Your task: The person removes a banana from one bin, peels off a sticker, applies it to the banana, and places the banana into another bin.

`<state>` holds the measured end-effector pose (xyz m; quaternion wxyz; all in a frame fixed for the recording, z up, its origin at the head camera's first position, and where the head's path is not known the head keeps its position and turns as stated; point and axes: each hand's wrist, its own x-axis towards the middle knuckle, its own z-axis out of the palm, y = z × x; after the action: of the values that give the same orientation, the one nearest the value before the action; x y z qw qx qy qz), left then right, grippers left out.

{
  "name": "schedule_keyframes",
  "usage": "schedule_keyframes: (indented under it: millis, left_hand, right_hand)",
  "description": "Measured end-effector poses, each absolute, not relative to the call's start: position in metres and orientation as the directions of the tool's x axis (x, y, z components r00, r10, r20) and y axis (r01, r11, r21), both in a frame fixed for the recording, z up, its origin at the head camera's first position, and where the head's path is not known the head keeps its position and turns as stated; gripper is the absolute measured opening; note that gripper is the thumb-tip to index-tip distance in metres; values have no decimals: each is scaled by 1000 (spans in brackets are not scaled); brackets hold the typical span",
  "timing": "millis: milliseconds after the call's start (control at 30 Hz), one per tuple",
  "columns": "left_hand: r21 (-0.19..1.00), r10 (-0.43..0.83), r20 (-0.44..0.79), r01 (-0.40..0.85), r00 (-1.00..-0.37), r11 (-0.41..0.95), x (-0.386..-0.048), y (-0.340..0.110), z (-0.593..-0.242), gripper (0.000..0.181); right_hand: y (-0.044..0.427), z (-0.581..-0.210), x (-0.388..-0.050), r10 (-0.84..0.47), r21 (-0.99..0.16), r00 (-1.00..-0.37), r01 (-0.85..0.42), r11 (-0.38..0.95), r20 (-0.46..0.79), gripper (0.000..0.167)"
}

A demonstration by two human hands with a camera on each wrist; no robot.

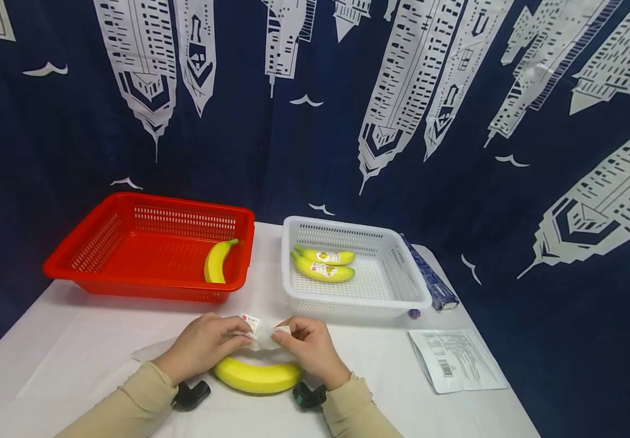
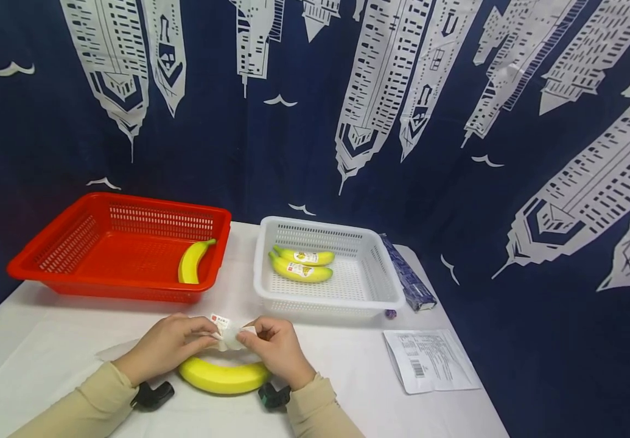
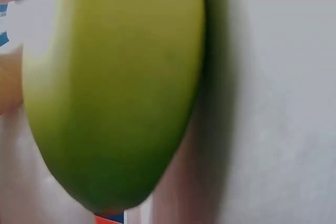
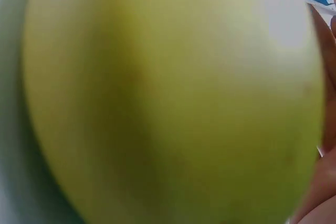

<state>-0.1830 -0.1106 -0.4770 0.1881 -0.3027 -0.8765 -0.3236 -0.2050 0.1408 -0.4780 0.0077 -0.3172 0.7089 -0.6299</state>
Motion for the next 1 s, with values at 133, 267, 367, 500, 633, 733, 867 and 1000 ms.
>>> schedule_keyframes:
  millis: [133, 267, 367, 500, 633, 733, 867, 1000]
  left_hand:
    - [463, 398, 548, 663, -736, 589, -183, -111, -477, 20]
    - [451, 376, 528, 627, -761, 635, -186, -115, -476, 17]
    - [504, 317, 454, 533, -833, 679, -189, -122, -474, 18]
    - [563, 262, 357, 430, -897, 706, -191, -130, -472, 21]
    - [541, 249, 336, 403, -908, 738, -192, -131, -475, 40]
    - [498, 228, 373, 402, -899, 768, -193, -131, -478, 49]
    - [440, 214, 471, 438, -856, 784, -194, -130, -479, 46]
    - [432, 237, 573, 535, -784, 726, -192, -125, -480, 34]
  right_hand:
    - [139, -479, -204, -454, -891, -796, -454, 8, 401, 25]
    - [143, -475, -204, -395, -887, -818, -462, 16, 419, 24]
    - [151, -472, -207, -329, -880, -826, -475, -31, 457, 21]
    - [159, -471, -213, -311, -891, -838, -448, -74, 448, 18]
    - [158, -472, -215, -322, -919, -866, -392, -35, 381, 19]
    - [156, -473, -214, -320, -935, -885, -355, -1, 337, 19]
    - [154, -474, -212, -295, -945, -906, -326, 26, 304, 21]
    - [153, -475, -209, -295, -954, -916, -298, 43, 273, 22]
